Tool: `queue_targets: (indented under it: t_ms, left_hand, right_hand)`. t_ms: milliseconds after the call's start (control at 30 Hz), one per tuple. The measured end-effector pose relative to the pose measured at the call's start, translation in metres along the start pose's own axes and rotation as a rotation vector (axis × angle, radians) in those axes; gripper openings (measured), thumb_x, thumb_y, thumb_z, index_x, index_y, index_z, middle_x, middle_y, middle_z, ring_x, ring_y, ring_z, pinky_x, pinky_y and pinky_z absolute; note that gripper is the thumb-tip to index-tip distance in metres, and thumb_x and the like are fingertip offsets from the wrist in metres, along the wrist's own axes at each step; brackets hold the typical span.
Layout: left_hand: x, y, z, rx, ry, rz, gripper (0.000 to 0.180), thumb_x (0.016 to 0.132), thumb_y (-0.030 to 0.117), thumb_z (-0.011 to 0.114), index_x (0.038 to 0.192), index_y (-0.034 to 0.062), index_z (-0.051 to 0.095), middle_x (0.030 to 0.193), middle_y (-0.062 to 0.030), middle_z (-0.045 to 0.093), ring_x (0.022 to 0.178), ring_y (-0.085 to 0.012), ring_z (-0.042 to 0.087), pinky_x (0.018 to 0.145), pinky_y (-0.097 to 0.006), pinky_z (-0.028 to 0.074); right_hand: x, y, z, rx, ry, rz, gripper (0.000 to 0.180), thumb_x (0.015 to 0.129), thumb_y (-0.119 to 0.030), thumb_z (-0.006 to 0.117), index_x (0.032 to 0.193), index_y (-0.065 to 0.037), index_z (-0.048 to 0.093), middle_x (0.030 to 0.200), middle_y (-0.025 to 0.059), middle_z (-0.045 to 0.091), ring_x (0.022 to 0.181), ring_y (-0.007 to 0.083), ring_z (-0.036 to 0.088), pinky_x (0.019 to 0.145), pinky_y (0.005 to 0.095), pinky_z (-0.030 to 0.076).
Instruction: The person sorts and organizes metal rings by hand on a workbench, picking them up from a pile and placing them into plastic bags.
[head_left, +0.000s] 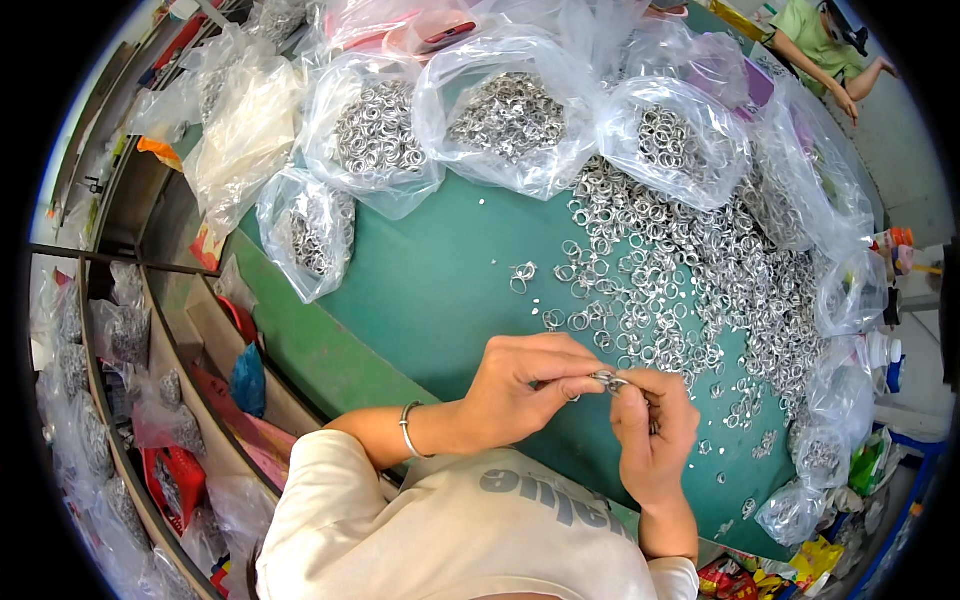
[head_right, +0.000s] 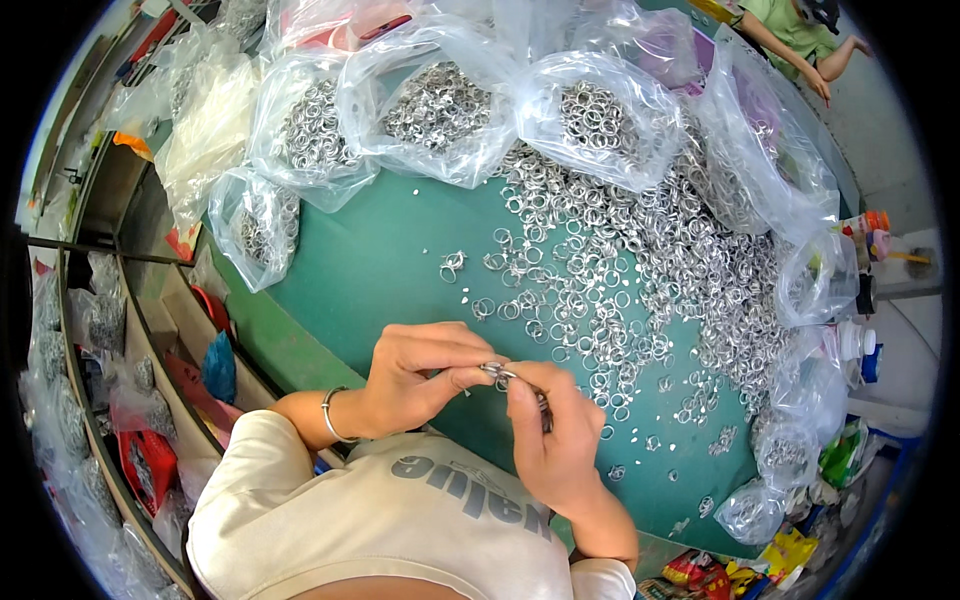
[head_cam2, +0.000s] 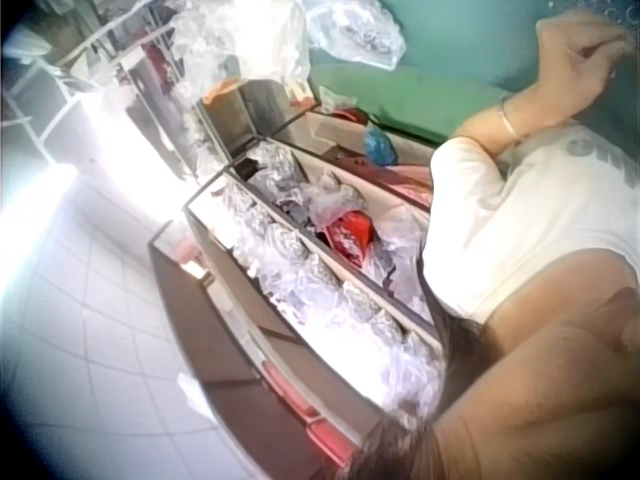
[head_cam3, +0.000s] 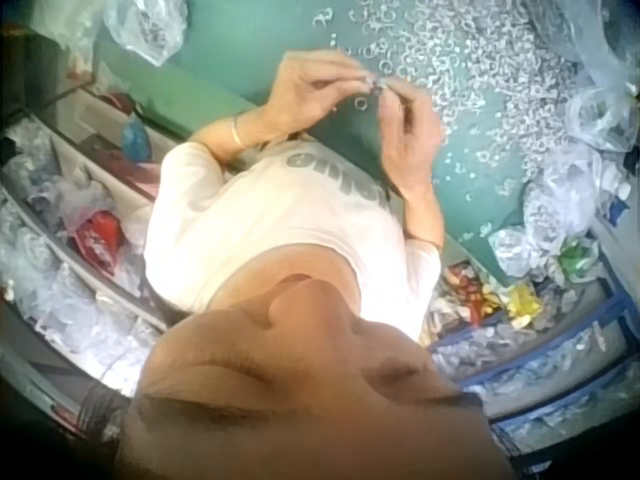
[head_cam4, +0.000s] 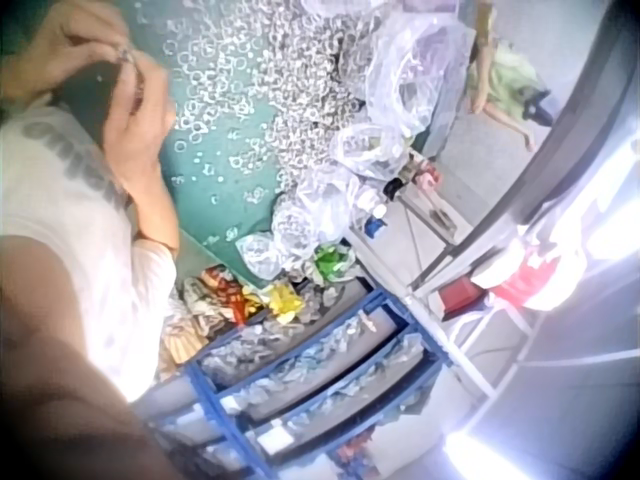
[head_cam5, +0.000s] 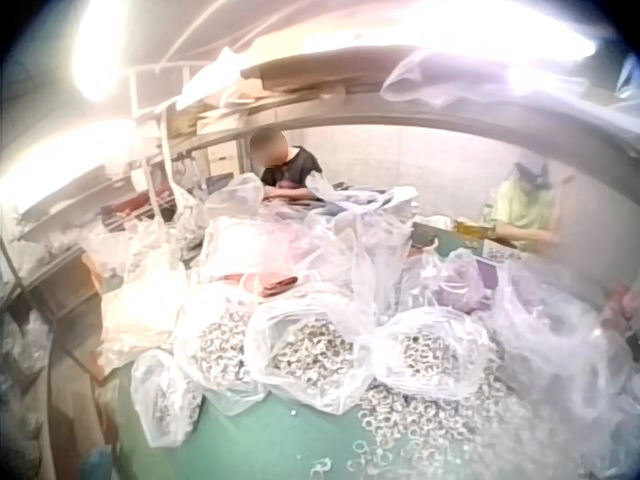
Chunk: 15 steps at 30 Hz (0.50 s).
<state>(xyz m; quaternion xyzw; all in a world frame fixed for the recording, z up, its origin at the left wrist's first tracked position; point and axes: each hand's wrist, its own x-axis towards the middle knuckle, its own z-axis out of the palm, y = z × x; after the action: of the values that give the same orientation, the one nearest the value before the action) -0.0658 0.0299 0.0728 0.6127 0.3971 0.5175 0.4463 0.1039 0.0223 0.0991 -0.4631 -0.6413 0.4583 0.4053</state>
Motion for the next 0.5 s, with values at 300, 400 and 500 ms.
queue_targets:
  t_ms: [300,400,500]
  left_hand:
    - [0.003,0.001,-0.004,-0.306,-0.105,-0.268,0.011,0.08,0.001,0.065,0.09,-0.0036,0.069,0.083,-0.011,0.067,0.072,-0.0138,0.061,0.063,-0.025,0.049]
    - [0.001,0.0,-0.004,-0.326,-0.115,-0.293,0.011,0.08,0.0,0.065,0.09,-0.0045,0.068,0.083,-0.0111,0.068,0.074,-0.0133,0.062,0.064,-0.025,0.049]
    - [-0.003,-0.002,-0.001,-0.357,-0.118,-0.281,0.011,0.081,0.001,0.065,0.09,-0.0045,0.068,0.083,-0.0111,0.067,0.073,-0.0129,0.061,0.064,-0.025,0.049]
  right_hand:
    - [0.004,0.008,-0.002,-0.011,-0.013,-0.154,0.014,0.091,-0.01,0.054,0.099,0.002,0.055,0.06,0.0028,0.052,0.044,0.0039,0.036,0.04,0.0196,0.025]
    - [0.006,0.008,-0.011,0.048,-0.105,-0.095,0.012,0.09,-0.005,0.053,0.097,0.003,0.058,0.066,0.0069,0.057,0.048,0.0057,0.045,0.042,0.0202,0.032]
    - [0.007,0.005,-0.016,0.376,-0.162,0.136,0.009,0.089,-0.002,0.053,0.093,0.004,0.059,0.069,0.0089,0.06,0.05,0.0068,0.05,0.043,0.0203,0.036]
